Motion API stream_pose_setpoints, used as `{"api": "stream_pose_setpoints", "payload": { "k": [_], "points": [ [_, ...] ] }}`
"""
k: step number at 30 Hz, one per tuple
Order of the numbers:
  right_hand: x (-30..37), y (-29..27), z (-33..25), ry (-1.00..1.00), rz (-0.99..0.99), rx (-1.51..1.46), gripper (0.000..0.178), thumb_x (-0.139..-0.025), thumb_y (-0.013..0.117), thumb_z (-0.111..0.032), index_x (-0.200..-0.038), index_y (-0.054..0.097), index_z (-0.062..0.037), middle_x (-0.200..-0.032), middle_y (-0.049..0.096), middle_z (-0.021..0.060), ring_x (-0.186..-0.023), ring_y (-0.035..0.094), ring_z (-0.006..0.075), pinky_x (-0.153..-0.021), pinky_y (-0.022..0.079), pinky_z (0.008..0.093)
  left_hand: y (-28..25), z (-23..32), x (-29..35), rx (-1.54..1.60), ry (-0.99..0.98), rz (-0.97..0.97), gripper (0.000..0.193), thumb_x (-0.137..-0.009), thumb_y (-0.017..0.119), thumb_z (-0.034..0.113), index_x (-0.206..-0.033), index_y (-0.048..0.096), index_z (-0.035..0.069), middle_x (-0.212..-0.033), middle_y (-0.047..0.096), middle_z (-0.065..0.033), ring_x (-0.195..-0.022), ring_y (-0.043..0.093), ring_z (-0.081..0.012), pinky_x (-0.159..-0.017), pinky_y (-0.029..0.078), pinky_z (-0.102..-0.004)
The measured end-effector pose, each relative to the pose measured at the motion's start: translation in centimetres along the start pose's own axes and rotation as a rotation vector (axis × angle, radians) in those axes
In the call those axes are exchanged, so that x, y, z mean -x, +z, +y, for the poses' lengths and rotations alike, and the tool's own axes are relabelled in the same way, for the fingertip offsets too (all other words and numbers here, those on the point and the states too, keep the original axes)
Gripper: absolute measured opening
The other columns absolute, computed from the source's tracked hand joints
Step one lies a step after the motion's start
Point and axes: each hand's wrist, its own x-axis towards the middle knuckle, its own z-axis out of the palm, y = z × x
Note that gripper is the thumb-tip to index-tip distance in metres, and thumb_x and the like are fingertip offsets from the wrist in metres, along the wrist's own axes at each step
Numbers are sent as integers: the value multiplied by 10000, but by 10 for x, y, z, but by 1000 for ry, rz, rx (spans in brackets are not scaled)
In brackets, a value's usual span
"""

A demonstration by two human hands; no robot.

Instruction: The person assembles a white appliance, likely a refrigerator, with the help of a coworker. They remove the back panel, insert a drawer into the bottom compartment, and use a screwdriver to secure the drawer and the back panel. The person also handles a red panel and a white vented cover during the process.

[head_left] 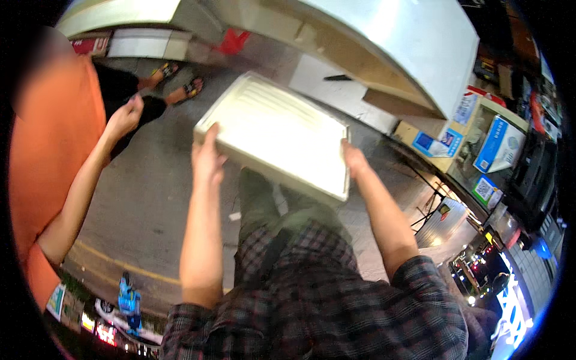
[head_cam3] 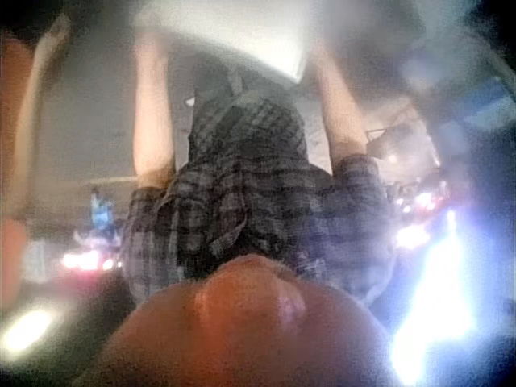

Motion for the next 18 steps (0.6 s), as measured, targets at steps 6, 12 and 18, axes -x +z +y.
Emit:
{"api": "stream_pose_setpoints", "payload": {
  "k": [6, 12, 18],
  "points": [
    [29, 21, -5, -185, 69, -175, 753, -1100, 365, -526, -1505, 399, 108, -1367, 608, 268, -1241, 613, 339, -1061, 481, 416, -30, 3, -17, 211, -65, -126, 683, -954, 733, 266, -1493, 417, -10, -1429, 565, -175, -1354, 531, -296, -1130, 431, -471],
    [34, 32, 3, -221, 66, -278, 721, -1108, 380, -481, -1557, 319, 79, -1505, 493, 249, -1327, 548, 335, -1107, 445, 421, -25, 9, -14, 259, 8, -240, 706, -965, 693, 197, -1546, 335, 16, -1479, 510, -156, -1363, 507, -283, -1161, 383, -467],
    [1, 32, 13, -158, -140, -560, 625, -1109, 412, -431, -1540, 364, 20, -1525, 484, 194, -1356, 519, 323, -1129, 427, 434, -25, -5, 9, 238, 75, -204, 642, -976, 650, 113, -1533, 339, 38, -1475, 504, -134, -1329, 510, -258, -1147, 388, -450]
  ]
}}
